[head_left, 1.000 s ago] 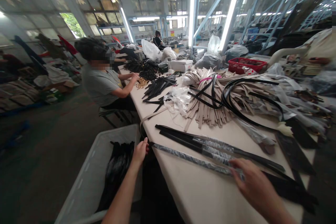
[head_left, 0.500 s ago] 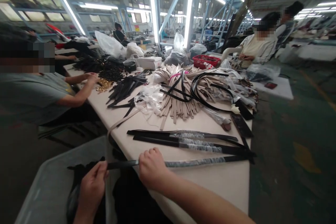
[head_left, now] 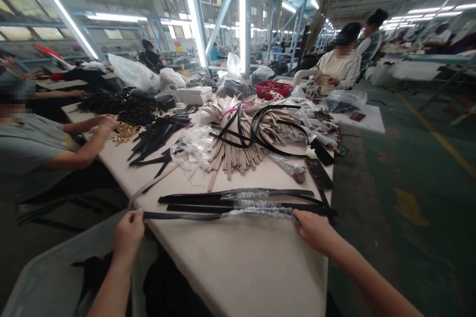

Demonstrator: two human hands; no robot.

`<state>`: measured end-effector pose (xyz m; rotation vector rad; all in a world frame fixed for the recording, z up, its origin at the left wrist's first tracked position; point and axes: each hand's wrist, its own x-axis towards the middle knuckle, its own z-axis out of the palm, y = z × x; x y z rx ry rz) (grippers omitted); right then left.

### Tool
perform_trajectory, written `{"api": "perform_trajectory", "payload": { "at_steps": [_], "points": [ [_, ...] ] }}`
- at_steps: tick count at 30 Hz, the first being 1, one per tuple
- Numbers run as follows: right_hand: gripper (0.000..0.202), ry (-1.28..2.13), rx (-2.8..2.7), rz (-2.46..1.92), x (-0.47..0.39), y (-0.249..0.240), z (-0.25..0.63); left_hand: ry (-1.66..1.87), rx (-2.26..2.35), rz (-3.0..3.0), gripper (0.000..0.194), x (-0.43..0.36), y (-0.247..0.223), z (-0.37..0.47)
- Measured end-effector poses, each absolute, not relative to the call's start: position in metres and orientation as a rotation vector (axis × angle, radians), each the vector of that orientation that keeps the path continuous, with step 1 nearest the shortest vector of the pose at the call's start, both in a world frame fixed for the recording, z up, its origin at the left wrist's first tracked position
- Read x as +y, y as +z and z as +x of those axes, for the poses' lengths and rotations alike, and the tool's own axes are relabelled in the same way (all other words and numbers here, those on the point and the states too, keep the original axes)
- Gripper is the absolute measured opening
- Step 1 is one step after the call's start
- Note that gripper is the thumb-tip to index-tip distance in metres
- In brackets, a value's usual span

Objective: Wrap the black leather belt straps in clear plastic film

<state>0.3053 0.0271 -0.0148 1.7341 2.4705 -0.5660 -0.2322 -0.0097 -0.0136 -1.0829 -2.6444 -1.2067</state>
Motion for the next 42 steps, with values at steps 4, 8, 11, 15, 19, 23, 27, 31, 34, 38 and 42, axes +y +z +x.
{"api": "perform_trajectory", "payload": {
  "at_steps": [4,8,11,15,19,23,27,31,34,38,42],
  "points": [
    [0.039,-0.589,2.519,1.815,0.018,-0.024,0.32,-1.156,-2.134,-1.678,0.038,-0.006,0.001,-0.112],
    [0.078,-0.503,2.622,1.859,0.007,-0.021,0.297,-0.621,-1.555,-2.795,0.057,-0.011,-0.001,0.057],
    [0.081,-0.466,2.648,1.877,0.007,-0.015,0.293,-0.274,-1.446,-2.947,0.028,-0.001,-0.011,0.112],
    [0.066,-0.373,2.599,2.045,0.019,-0.013,0.319,-0.074,-1.372,-2.898,0.011,0.028,-0.012,0.09],
    [0.055,-0.345,2.539,2.122,0.035,-0.014,0.341,-0.035,-1.352,-2.831,0.012,0.051,-0.004,0.06],
    [0.054,-0.473,2.718,1.949,0.05,-0.006,0.34,-0.24,-1.511,-2.709,0.032,0.043,-0.014,0.058],
    [0.04,-0.579,2.983,1.888,0.095,0.011,0.326,-0.497,-1.636,-2.596,0.071,0.017,-0.036,0.06],
    [0.03,-0.521,2.846,2.186,0.184,0.025,0.307,-0.634,-1.69,-2.561,0.07,0.006,-0.045,0.057],
    [0.031,-0.478,2.764,2.285,0.259,0.033,0.29,-0.799,-1.636,-2.57,0.052,0.005,-0.046,0.052],
    [0.033,-0.469,2.705,2.292,0.333,0.033,0.258,-1.133,-1.504,-2.603,0.031,0.005,-0.048,0.045],
    [0.027,-0.584,2.691,2.065,0.368,0.016,0.223,-1.326,-1.476,-2.626,0.022,0.007,-0.048,0.041]
  ]
}}
